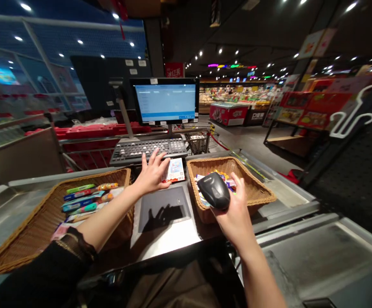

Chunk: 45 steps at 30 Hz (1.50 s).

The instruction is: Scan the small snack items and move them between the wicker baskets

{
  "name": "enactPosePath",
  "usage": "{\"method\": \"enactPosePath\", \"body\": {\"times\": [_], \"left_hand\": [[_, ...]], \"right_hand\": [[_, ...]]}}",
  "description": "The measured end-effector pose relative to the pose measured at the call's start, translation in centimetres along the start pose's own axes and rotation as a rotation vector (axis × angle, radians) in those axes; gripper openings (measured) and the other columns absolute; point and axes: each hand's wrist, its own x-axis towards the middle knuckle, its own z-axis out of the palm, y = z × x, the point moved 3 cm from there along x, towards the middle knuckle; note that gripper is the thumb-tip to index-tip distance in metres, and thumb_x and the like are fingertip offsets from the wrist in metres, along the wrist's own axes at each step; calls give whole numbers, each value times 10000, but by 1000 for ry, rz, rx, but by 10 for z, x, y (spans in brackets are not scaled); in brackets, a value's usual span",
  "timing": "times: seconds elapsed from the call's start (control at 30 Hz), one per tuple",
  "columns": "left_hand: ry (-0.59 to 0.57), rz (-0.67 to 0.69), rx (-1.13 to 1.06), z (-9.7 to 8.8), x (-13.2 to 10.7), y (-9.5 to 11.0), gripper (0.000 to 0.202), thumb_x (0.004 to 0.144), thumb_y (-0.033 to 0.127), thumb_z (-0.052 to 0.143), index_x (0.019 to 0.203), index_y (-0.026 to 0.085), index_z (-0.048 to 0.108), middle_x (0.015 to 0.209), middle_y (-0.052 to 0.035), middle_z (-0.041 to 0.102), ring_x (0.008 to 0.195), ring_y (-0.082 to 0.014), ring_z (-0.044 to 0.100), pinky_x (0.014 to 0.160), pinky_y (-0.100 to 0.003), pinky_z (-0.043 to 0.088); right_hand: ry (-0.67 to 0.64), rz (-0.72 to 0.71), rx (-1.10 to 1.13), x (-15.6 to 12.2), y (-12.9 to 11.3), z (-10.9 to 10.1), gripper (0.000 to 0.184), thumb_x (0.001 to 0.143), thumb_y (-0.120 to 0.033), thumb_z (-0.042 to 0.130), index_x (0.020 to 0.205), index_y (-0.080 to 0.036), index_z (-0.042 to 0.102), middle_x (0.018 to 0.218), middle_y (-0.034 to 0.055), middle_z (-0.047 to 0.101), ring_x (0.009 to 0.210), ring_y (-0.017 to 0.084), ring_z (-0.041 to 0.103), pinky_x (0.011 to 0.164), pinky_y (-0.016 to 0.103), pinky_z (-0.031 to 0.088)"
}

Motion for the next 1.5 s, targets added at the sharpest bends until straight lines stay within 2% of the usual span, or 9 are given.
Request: {"method": "enactPosePath", "body": {"times": [0.13, 0.23, 0.37, 0.53, 0.97, 1.1, 1.2, 1.37, 1.5], "left_hand": [[-23, 65, -98, 24, 49, 51, 795, 717, 487, 749, 1401, 188, 476, 1381, -211, 483, 1467, -458, 228, 1135, -783, 38], [-88, 104, -147, 50, 79, 92, 788, 696, 502, 765, 1359, 170, 500, 1351, -217, 489, 1431, -443, 282, 1142, -770, 58], [-219, 87, -224, 88, 103, 133, 711, 696, 552, 757, 1259, 172, 548, 1319, -200, 498, 1356, -410, 374, 1141, -754, 120], [-343, 104, -273, 124, 109, 156, 753, 684, 554, 763, 1281, 160, 528, 1337, -213, 493, 1355, -417, 380, 1128, -759, 138], [-427, 79, -235, 137, 108, 158, 633, 717, 539, 725, 1209, 165, 593, 1377, -224, 521, 1369, -439, 389, 1110, -739, 211], [-454, 74, -270, 138, 111, 159, 758, 684, 547, 775, 1299, 167, 549, 1448, -233, 484, 1436, -455, 308, 1106, -760, 203], [-352, 79, -350, 127, 108, 159, 752, 745, 496, 759, 1373, 168, 506, 1490, -213, 453, 1489, -413, 236, 1163, -705, 186], [-77, 133, -420, 92, 67, 135, 547, 854, 344, 678, 1362, 188, 547, 1445, -182, 492, 1490, -372, 256, 1198, -627, 229], [-28, 113, -347, 58, 9, 81, 497, 887, 358, 645, 1354, 209, 559, 1438, -178, 498, 1494, -359, 248, 1191, -629, 238]], "right_hand": [[192, 107, -22, 1, 42, -42, 338, 770, -234, 641, 1092, -138, 675, 1559, 210, 329, 1491, 398, 271, 1204, 623, 242], [260, 161, -40, -4, 66, -62, 310, 778, -266, 657, 1059, -144, 698, 1531, 198, 372, 1487, 380, 282, 1209, 593, 255], [285, 217, -43, -10, 84, -73, 338, 772, -299, 660, 1055, -121, 706, 1554, 210, 325, 1454, 389, 349, 1217, 567, 257], [244, 237, -43, -12, 88, -72, 351, 784, -304, 648, 1085, -133, 703, 1543, 203, 331, 1480, 375, 314, 1224, 547, 261], [233, 262, -50, -13, 93, -62, 312, 783, -269, 646, 1067, -156, 705, 1530, 189, 362, 1493, 356, 281, 1206, 562, 285], [233, 218, -60, -11, 89, -64, 291, 790, -284, 655, 1034, -137, 711, 1500, 205, 395, 1480, 346, 311, 1201, 532, 308], [215, 154, -61, -9, 86, -66, 273, 780, -293, 678, 1005, -143, 718, 1476, 190, 430, 1450, 333, 358, 1178, 511, 348], [212, 122, -32, -7, 80, -56, 360, 762, -388, 701, 1004, -122, 698, 1545, 208, 346, 1371, 350, 472, 1153, 507, 376], [172, 40, 19, 0, 68, -31, 474, 734, -417, 731, 1114, -144, 655, 1530, 187, 376, 1387, 369, 456, 1162, 503, 368]]}}
